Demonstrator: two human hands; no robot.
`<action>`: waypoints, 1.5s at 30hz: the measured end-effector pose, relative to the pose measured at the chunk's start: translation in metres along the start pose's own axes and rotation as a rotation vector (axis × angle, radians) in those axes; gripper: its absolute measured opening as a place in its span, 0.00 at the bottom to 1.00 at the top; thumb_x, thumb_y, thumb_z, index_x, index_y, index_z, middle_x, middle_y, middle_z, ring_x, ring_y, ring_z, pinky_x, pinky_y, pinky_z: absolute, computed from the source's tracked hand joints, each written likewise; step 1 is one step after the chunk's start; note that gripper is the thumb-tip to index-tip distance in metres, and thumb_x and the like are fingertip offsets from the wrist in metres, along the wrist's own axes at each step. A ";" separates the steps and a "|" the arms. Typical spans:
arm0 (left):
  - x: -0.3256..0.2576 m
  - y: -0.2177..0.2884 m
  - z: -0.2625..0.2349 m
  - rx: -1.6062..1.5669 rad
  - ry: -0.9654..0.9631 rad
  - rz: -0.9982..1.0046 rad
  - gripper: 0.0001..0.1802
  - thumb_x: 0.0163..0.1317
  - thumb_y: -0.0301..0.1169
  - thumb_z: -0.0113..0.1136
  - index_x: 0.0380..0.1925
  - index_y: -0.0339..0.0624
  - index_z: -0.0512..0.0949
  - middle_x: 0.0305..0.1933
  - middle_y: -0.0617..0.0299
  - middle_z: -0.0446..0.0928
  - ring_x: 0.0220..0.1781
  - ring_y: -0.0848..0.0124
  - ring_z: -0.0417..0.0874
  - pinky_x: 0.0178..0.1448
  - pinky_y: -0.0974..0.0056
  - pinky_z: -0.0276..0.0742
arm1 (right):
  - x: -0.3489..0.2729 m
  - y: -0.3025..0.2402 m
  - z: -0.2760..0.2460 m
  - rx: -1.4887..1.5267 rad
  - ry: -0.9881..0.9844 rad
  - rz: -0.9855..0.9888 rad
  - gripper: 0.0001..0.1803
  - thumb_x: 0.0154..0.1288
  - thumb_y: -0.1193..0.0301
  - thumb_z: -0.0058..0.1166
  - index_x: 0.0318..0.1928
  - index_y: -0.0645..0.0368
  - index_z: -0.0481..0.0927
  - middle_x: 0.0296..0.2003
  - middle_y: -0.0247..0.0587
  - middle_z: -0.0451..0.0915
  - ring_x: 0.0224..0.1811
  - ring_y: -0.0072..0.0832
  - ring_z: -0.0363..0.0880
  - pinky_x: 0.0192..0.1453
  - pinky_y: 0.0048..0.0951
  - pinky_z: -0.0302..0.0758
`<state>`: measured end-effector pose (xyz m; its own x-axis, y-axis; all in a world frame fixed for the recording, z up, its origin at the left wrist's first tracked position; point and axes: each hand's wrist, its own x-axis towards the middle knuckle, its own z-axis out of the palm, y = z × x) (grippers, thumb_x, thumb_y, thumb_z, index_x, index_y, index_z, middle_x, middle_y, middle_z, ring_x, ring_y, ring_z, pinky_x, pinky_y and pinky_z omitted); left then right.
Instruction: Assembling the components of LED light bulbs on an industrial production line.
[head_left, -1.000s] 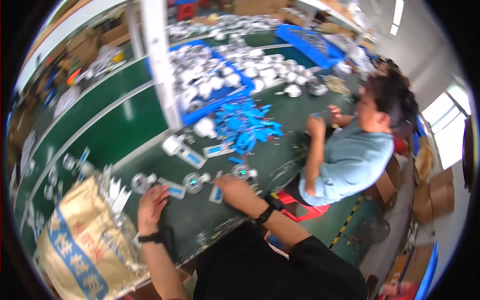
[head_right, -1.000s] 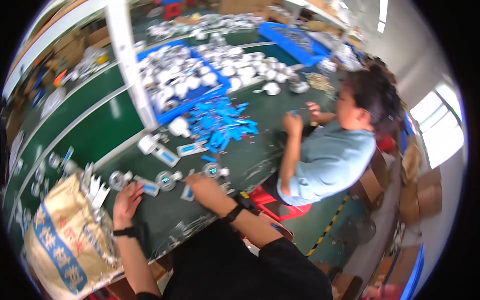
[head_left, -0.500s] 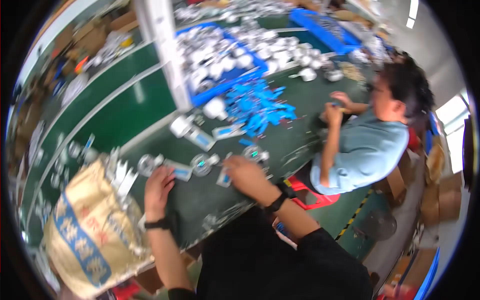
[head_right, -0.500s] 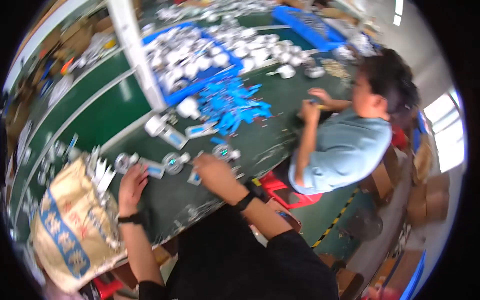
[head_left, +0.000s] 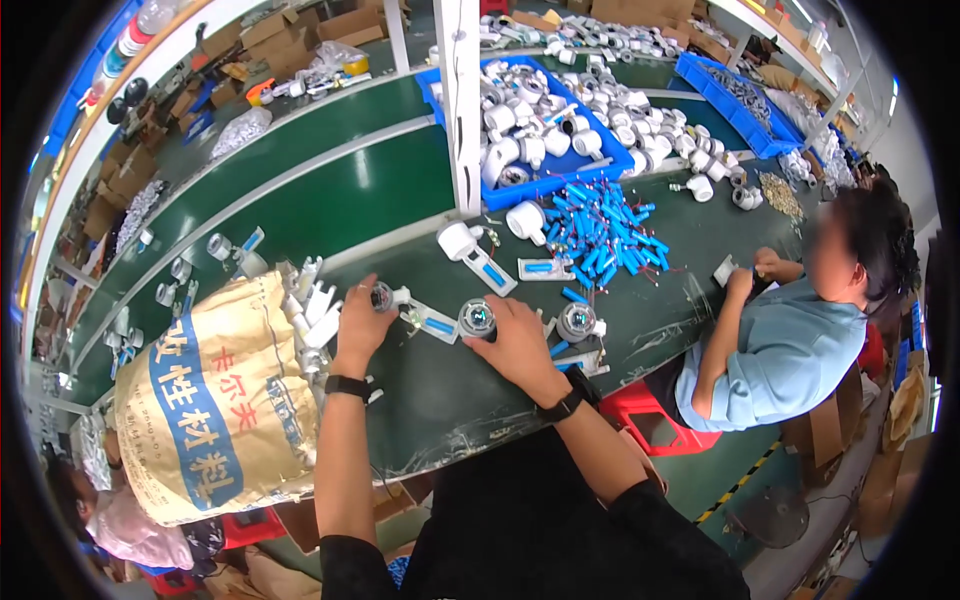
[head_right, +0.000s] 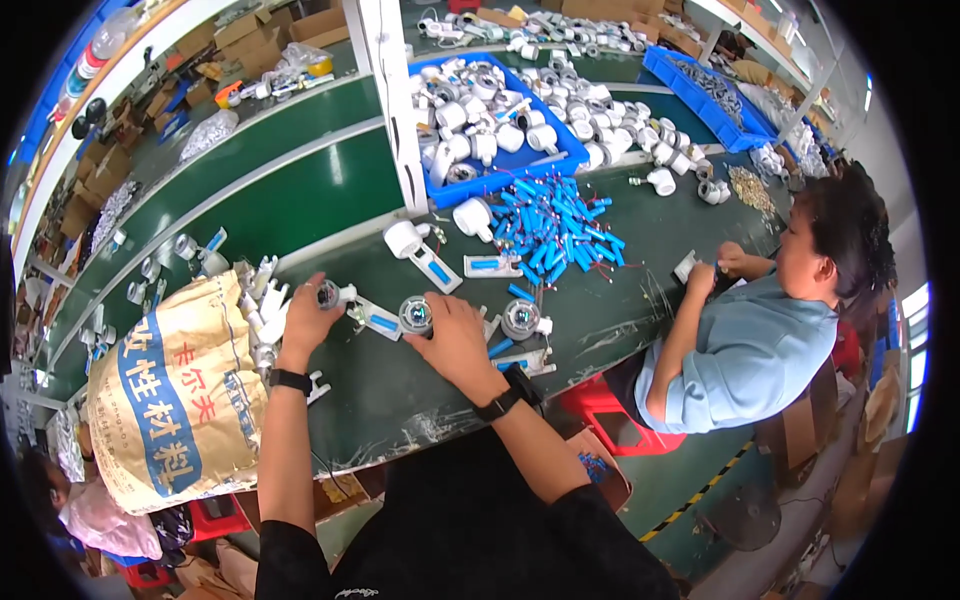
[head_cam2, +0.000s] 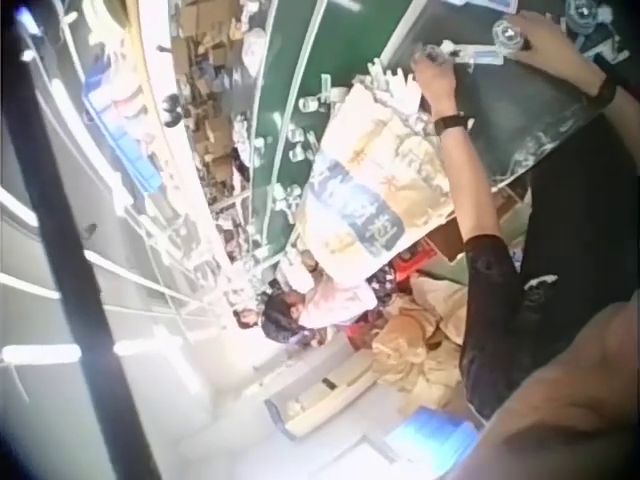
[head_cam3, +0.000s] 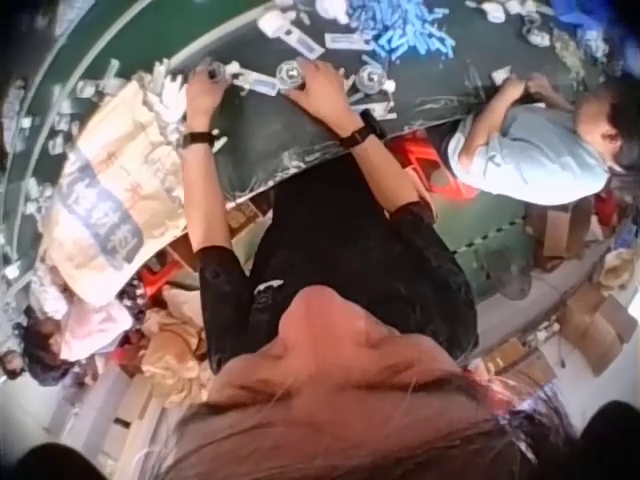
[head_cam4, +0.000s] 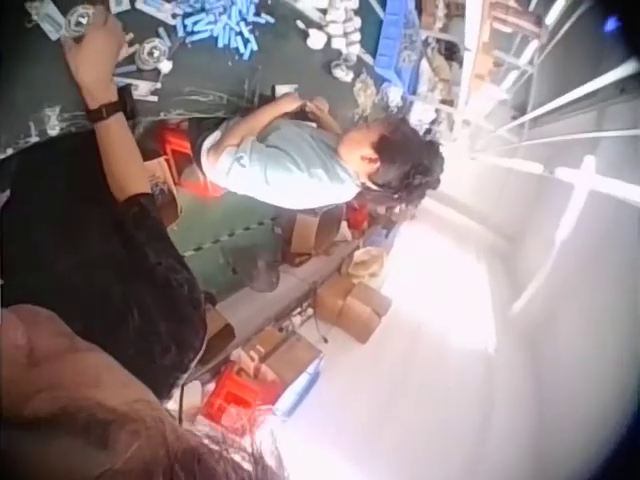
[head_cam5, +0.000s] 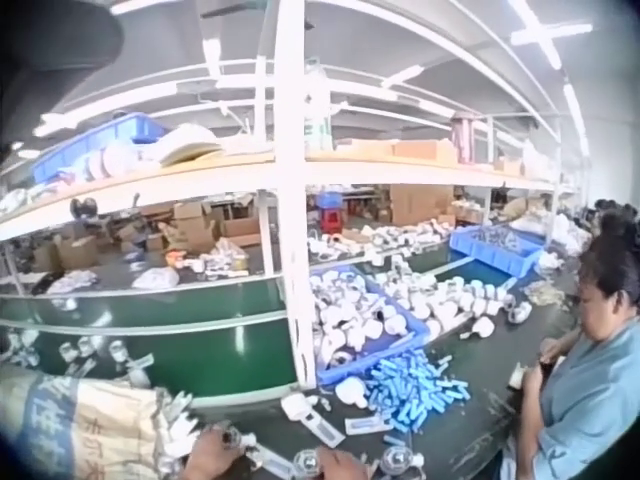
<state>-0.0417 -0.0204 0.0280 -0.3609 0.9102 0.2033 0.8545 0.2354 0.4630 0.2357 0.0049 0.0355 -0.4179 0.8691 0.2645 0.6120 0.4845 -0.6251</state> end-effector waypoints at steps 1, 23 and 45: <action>0.005 -0.003 0.001 -0.082 -0.147 -0.078 0.40 0.49 0.39 0.77 0.62 0.36 0.74 0.61 0.41 0.77 0.63 0.50 0.79 0.65 0.55 0.75 | 0.008 -0.007 -0.002 -0.001 0.007 -0.007 0.36 0.52 0.62 0.74 0.60 0.61 0.75 0.49 0.51 0.80 0.56 0.49 0.77 0.58 0.46 0.72; 0.254 -0.135 0.005 0.189 0.054 -0.155 0.42 0.50 0.34 0.74 0.67 0.44 0.68 0.68 0.41 0.69 0.65 0.41 0.75 0.67 0.48 0.76 | 0.070 -0.092 -0.011 0.297 -0.067 -0.165 0.37 0.53 0.61 0.76 0.59 0.64 0.75 0.50 0.48 0.79 0.50 0.43 0.79 0.51 0.37 0.79; -0.041 0.049 0.016 -0.537 -0.122 -0.292 0.38 0.52 0.41 0.76 0.61 0.34 0.75 0.49 0.52 0.85 0.49 0.66 0.87 0.57 0.63 0.80 | 0.001 0.004 0.010 0.115 -0.050 -0.164 0.35 0.56 0.71 0.69 0.65 0.62 0.72 0.57 0.50 0.77 0.59 0.51 0.75 0.65 0.46 0.72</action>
<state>0.0211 -0.0403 0.0283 -0.4788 0.8740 -0.0826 0.4082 0.3049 0.8604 0.2306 0.0068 0.0261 -0.5401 0.7721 0.3350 0.4532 0.6022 -0.6572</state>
